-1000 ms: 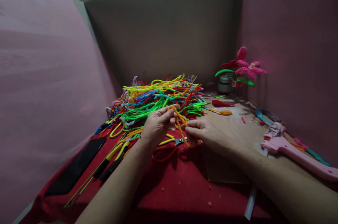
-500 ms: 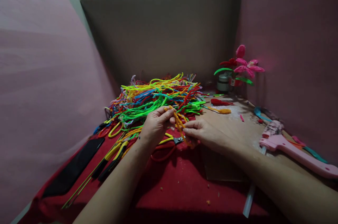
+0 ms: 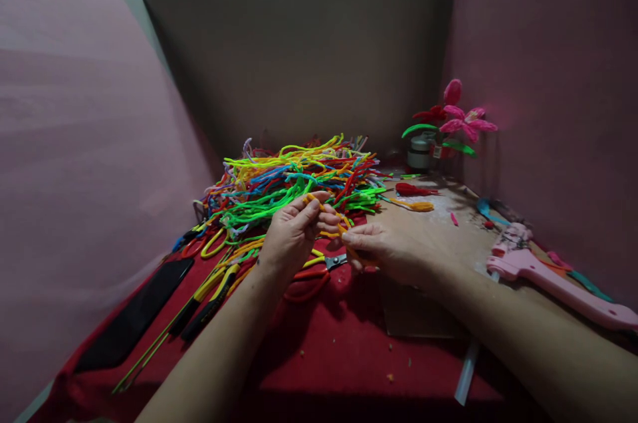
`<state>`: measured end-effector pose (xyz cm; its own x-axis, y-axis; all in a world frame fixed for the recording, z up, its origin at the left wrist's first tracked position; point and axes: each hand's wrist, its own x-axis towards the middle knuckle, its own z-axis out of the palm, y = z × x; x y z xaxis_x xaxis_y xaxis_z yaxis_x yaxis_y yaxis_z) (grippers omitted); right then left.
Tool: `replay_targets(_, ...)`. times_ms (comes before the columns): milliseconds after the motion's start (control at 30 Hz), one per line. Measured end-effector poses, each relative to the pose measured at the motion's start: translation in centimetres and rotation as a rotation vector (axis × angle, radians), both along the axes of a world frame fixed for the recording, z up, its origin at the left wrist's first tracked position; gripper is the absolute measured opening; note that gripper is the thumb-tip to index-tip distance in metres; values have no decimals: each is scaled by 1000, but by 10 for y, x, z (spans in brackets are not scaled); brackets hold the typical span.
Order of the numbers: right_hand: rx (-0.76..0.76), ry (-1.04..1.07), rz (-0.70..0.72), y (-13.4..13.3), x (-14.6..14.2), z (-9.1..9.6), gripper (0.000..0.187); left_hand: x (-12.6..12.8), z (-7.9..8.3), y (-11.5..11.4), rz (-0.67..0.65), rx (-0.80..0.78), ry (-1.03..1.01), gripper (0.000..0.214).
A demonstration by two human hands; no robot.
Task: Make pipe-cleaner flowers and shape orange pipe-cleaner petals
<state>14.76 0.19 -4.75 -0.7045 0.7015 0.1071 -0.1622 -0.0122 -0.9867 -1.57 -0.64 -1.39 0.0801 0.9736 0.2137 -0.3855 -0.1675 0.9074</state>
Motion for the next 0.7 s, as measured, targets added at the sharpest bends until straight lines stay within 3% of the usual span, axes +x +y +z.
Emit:
replay_targets(167,-270,66,30,-6,-2,2,21,0,0,1,34,0,13,14)
replay_targets(267,-331,65,24,-10,-3,5,24,0,2,0,71,6,1,12)
replay_targets(567,-132,35,-130,-8,-8,1,32,-3,10,0,253,29,-9,14)
replay_targets(700,-179,53,-108,-7,-7,1,31,-10,12,0,286,70,5,14)
